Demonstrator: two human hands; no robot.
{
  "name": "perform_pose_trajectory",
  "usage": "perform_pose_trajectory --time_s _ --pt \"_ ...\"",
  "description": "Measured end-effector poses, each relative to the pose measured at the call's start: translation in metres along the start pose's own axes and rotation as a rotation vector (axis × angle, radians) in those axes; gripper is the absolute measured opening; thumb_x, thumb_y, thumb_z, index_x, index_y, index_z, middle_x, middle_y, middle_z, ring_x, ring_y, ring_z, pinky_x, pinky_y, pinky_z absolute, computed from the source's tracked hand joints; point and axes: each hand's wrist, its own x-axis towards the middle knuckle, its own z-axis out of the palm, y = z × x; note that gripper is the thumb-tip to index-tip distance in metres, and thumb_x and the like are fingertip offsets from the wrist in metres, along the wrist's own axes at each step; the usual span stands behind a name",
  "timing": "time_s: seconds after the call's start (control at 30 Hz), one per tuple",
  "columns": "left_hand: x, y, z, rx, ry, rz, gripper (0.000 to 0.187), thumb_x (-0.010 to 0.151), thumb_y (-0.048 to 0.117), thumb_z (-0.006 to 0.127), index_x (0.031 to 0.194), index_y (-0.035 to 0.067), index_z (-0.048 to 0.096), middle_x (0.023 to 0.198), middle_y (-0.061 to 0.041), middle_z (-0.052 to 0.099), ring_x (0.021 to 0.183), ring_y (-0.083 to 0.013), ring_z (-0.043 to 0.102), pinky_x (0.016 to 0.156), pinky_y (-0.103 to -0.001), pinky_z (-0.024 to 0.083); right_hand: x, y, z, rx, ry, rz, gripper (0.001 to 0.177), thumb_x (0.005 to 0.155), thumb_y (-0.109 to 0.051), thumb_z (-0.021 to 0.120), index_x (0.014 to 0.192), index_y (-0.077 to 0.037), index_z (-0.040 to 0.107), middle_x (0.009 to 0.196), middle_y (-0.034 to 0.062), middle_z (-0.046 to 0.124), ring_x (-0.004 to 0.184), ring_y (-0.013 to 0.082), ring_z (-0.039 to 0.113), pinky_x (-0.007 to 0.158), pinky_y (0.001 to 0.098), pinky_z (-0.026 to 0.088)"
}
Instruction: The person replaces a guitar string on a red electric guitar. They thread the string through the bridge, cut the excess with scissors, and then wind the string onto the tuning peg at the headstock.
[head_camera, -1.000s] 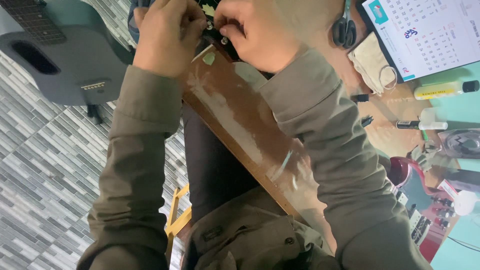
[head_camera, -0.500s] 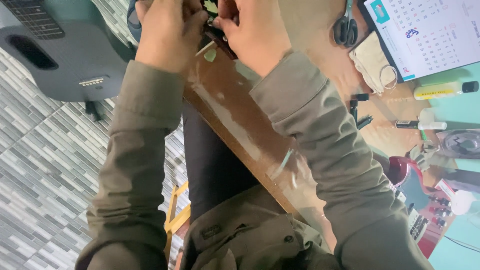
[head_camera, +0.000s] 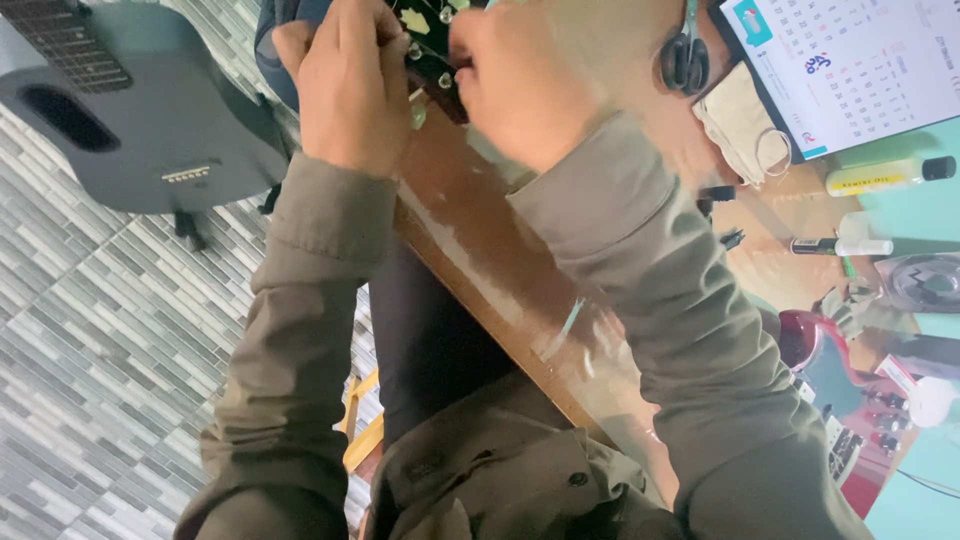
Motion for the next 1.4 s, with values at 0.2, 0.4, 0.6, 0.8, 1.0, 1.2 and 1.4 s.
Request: perform_pose_trajectory --time_s 0.2,0.4,0.6,0.8,1.0,1.2,1.4 --pt "-0.004 0.002 0.006 0.021 0.088 0.033 0.019 0.098 -0.008 0.032 0.091 0.009 0.039 0.082 -0.002 0.042 0.067 -0.0183 0.02 0.079 -0.039 0.022 -0.008 -0.021 -0.009 -0.137 0.01 -0.017 0.02 0.094 0.003 0.061 0.079 -0.006 0.051 0.075 0.0105 0.047 0.064 0.0294 0.05 0.046 0.042 0.037" --pt "-0.007 0.007 0.011 -0.018 0.137 -0.033 0.011 0.106 0.001 0.042 0.099 0.009 0.045 0.081 -0.004 0.044 0.063 -0.021 0.029 0.083 -0.04 0.025 -0.008 -0.018 -0.005 0.177 0.126 -0.022 0.016 0.097 0.0 0.053 0.106 -0.003 0.066 0.095 0.0136 0.06 0.079 0.0324 0.061 0.064 0.042 0.047" --pt "-0.008 0.009 0.012 -0.001 0.134 -0.074 0.015 0.104 -0.002 0.037 0.095 0.01 0.039 0.084 -0.003 0.04 0.072 -0.0186 0.02 0.078 -0.04 0.022 0.006 -0.009 0.0 0.198 0.073 0.004 0.013 0.094 0.0 0.055 0.089 -0.006 0.066 0.086 0.012 0.063 0.072 0.0279 0.06 0.061 0.0403 0.047" --pt "-0.007 0.014 0.019 -0.023 0.178 -0.193 0.013 0.099 0.0 0.041 0.092 0.011 0.04 0.085 -0.002 0.04 0.066 -0.0195 0.031 0.082 -0.039 0.024 0.009 -0.015 0.001 0.211 0.043 0.072 0.011 0.092 -0.003 0.053 0.086 -0.009 0.06 0.086 0.0097 0.062 0.071 0.0273 0.058 0.058 0.042 0.043" --pt "-0.009 0.012 0.013 -0.232 0.213 -0.277 0.016 0.101 0.006 0.059 0.115 0.012 0.051 0.098 -0.001 0.065 0.082 -0.0181 0.067 0.089 -0.038 0.037 0.008 -0.015 0.009 0.268 0.11 0.164 0.013 0.094 -0.006 0.057 0.086 -0.013 0.065 0.086 0.0058 0.068 0.067 0.0245 0.062 0.055 0.0389 0.048" --pt "0.003 0.028 0.003 -0.42 0.287 -0.266 0.027 0.097 -0.008 0.065 0.105 0.009 0.045 0.09 -0.012 0.065 0.08 -0.0247 0.065 0.074 -0.038 0.058 0.006 -0.017 0.006 0.356 0.147 0.153 0.013 0.097 -0.007 0.064 0.087 -0.012 0.071 0.085 0.0055 0.068 0.071 0.0219 0.062 0.062 0.0374 0.052" --pt "0.0 0.022 0.007 -0.488 0.213 -0.197 0.025 0.102 -0.005 0.054 0.096 0.009 0.035 0.088 -0.012 0.045 0.078 -0.0253 0.042 0.071 -0.039 0.038 -0.02 -0.026 -0.017 0.299 0.103 0.034 0.019 0.102 -0.016 0.072 0.116 -0.005 0.068 0.103 0.0123 0.055 0.092 0.0311 0.057 0.082 0.0431 0.05"
